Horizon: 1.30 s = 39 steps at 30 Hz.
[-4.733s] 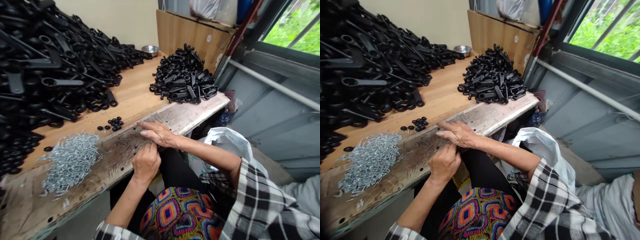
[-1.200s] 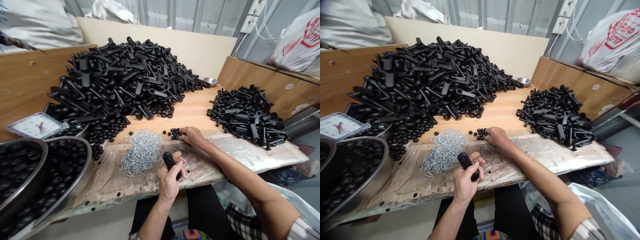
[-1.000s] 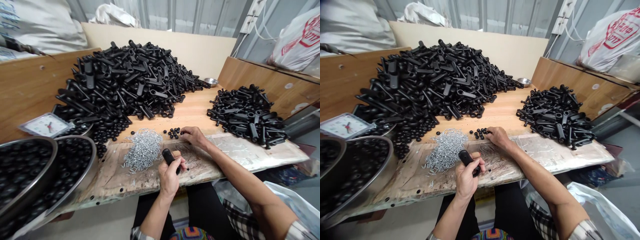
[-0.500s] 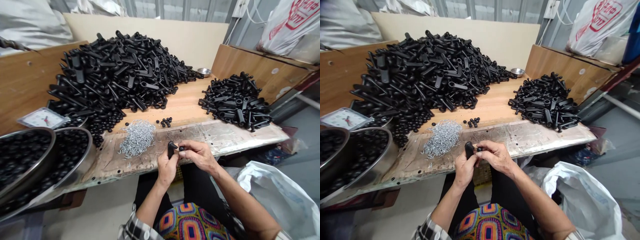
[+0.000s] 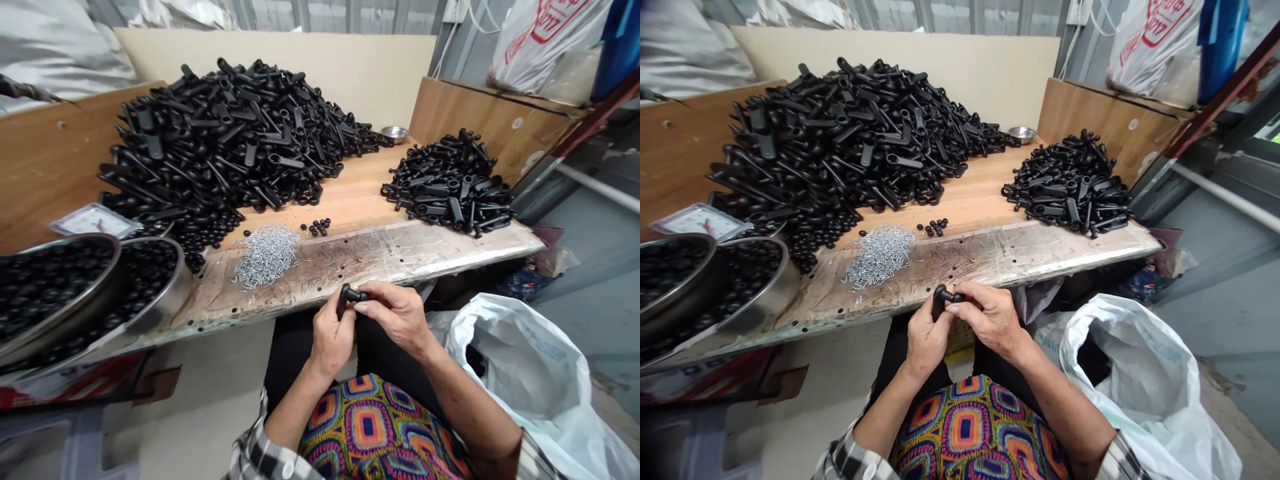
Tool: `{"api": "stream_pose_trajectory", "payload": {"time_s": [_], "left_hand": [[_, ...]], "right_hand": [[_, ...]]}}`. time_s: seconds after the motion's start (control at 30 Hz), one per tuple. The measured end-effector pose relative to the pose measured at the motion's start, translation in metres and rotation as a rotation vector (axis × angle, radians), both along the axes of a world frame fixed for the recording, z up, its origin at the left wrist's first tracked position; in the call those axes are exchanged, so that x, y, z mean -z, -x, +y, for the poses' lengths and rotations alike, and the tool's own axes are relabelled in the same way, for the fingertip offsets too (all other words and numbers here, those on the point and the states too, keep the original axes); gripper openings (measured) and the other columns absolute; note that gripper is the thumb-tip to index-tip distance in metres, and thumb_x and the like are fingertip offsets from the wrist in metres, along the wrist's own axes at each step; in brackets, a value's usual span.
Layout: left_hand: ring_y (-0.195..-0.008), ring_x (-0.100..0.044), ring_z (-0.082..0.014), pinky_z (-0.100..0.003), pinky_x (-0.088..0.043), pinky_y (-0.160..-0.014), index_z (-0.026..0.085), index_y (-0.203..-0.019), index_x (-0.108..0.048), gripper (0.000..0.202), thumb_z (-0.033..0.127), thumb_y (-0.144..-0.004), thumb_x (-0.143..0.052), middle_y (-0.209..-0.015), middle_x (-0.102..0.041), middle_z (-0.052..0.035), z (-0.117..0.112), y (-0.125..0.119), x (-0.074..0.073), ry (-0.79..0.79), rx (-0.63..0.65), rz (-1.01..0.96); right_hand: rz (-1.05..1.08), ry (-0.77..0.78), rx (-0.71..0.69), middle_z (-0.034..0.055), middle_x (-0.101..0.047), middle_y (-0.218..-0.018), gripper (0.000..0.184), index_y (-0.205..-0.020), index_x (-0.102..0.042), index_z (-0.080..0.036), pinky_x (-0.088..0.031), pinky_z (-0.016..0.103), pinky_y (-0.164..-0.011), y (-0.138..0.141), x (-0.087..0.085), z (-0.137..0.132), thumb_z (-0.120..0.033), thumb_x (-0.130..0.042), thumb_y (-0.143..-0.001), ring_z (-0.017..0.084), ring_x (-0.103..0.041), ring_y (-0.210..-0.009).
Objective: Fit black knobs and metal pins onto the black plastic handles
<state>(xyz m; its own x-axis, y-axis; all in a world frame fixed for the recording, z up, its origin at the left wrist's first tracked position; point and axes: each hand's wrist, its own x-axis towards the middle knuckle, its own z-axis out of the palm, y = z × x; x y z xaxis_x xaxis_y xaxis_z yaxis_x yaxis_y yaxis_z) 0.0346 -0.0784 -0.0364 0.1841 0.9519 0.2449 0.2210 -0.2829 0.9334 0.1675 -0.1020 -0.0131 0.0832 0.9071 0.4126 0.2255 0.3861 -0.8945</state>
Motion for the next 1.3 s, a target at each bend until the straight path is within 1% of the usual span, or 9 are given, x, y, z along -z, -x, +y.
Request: {"api": "stream_pose_trajectory", "payload": {"time_s": [0.17, 0.47, 0.63, 0.77, 0.87, 0.97, 1.07, 1.13, 1.3], "left_hand": [[-0.074, -0.059, -0.0156, -0.024, -0.044, -0.072, 0.020, -0.102, -0.060, 0.025, 0.018, -0.079, -0.049, -0.081, -0.064, -0.0014, -0.014, -0.001, -0.002, -0.040, 0.037, 0.070], [-0.089, -0.062, -0.0205, -0.029, -0.045, -0.083, 0.020, -0.117, -0.053, 0.039, 0.020, -0.077, -0.051, -0.100, -0.066, -0.0069, -0.033, -0.009, -0.001, -0.097, 0.012, 0.110], [-0.084, -0.063, -0.0222, -0.031, -0.047, -0.077, 0.017, -0.118, -0.052, 0.040, 0.024, -0.079, -0.048, -0.096, -0.067, -0.0101, -0.037, -0.012, -0.004, -0.112, 0.030, 0.205], [-0.080, -0.063, -0.0239, -0.032, -0.047, -0.074, 0.017, -0.115, -0.054, 0.038, 0.025, -0.078, -0.050, -0.091, -0.067, -0.0110, -0.036, -0.015, 0.000, -0.081, 0.003, 0.274], [-0.074, -0.062, -0.0213, -0.030, -0.046, -0.069, 0.017, -0.107, -0.056, 0.030, 0.025, -0.080, -0.048, -0.083, -0.066, -0.0088, -0.036, -0.020, 0.005, 0.008, 0.069, 0.228], [-0.064, -0.059, -0.0170, -0.025, -0.044, -0.059, 0.017, -0.089, -0.058, 0.015, 0.024, -0.077, -0.050, -0.072, -0.064, -0.0045, -0.036, -0.027, 0.007, 0.134, 0.100, 0.103], [-0.043, -0.048, -0.0111, -0.022, -0.037, -0.044, 0.018, -0.074, -0.053, 0.004, 0.022, -0.072, -0.053, -0.052, -0.054, 0.0025, -0.039, -0.032, 0.004, 0.336, 0.111, -0.037], [-0.035, -0.040, -0.0085, -0.021, -0.033, -0.039, 0.018, -0.066, -0.049, 0.007, 0.022, -0.071, -0.053, -0.045, -0.049, 0.0049, -0.040, -0.033, 0.002, 0.470, 0.164, -0.116], [-0.032, -0.037, -0.0056, -0.020, -0.028, -0.038, 0.015, -0.057, -0.045, 0.015, 0.022, -0.069, -0.051, -0.045, -0.047, 0.0032, -0.043, -0.036, 0.001, 0.727, 0.379, -0.282]], "right_hand": [[-0.144, -0.145, 0.065, 0.0012, -0.069, -0.088, 0.021, -0.096, -0.065, -0.022, -0.051, 0.021, -0.072, -0.003, -0.005, -0.017, -0.017, -0.061, -0.077, 0.013, -0.064, -0.076], [-0.205, -0.210, 0.154, 0.0012, -0.070, -0.078, 0.016, -0.093, -0.066, -0.022, -0.052, 0.021, -0.058, -0.009, -0.005, -0.037, -0.021, -0.060, -0.078, 0.013, -0.064, -0.061], [-0.396, -0.383, 0.239, 0.0051, -0.069, -0.073, 0.017, -0.093, -0.066, -0.019, -0.052, 0.024, -0.059, -0.015, -0.001, -0.042, -0.017, -0.059, -0.078, 0.016, -0.065, -0.064], [-0.348, -0.261, 0.212, 0.0043, -0.067, -0.067, 0.014, -0.086, -0.067, -0.019, -0.051, 0.024, -0.055, -0.018, 0.007, -0.038, -0.023, -0.056, -0.080, 0.015, -0.063, -0.057], [-0.206, -0.130, 0.198, 0.0016, -0.066, -0.065, 0.014, -0.085, -0.067, -0.020, -0.051, 0.022, -0.053, -0.016, 0.018, -0.034, -0.026, -0.055, -0.081, 0.012, -0.060, -0.052], [-0.222, -0.197, 0.290, 0.0037, -0.067, -0.069, 0.016, -0.088, -0.067, -0.020, -0.051, 0.025, -0.058, -0.011, 0.026, -0.030, -0.024, -0.053, -0.081, 0.014, -0.062, -0.058], [-0.292, -0.255, 0.309, 0.0057, -0.067, -0.069, 0.019, -0.089, -0.067, -0.018, -0.051, 0.025, -0.058, -0.010, 0.029, -0.023, -0.027, -0.051, -0.082, 0.016, -0.062, -0.059], [-0.343, -0.249, 0.253, 0.0055, -0.065, -0.065, 0.024, -0.086, -0.066, -0.017, -0.050, 0.025, -0.056, -0.014, 0.031, -0.019, -0.032, -0.048, -0.083, 0.015, -0.060, -0.055], [-0.468, -0.312, 0.187, 0.0065, -0.062, -0.059, 0.031, -0.083, -0.065, -0.015, -0.047, 0.025, -0.053, -0.031, 0.040, -0.013, -0.037, -0.043, -0.086, 0.014, -0.058, -0.052]]}}
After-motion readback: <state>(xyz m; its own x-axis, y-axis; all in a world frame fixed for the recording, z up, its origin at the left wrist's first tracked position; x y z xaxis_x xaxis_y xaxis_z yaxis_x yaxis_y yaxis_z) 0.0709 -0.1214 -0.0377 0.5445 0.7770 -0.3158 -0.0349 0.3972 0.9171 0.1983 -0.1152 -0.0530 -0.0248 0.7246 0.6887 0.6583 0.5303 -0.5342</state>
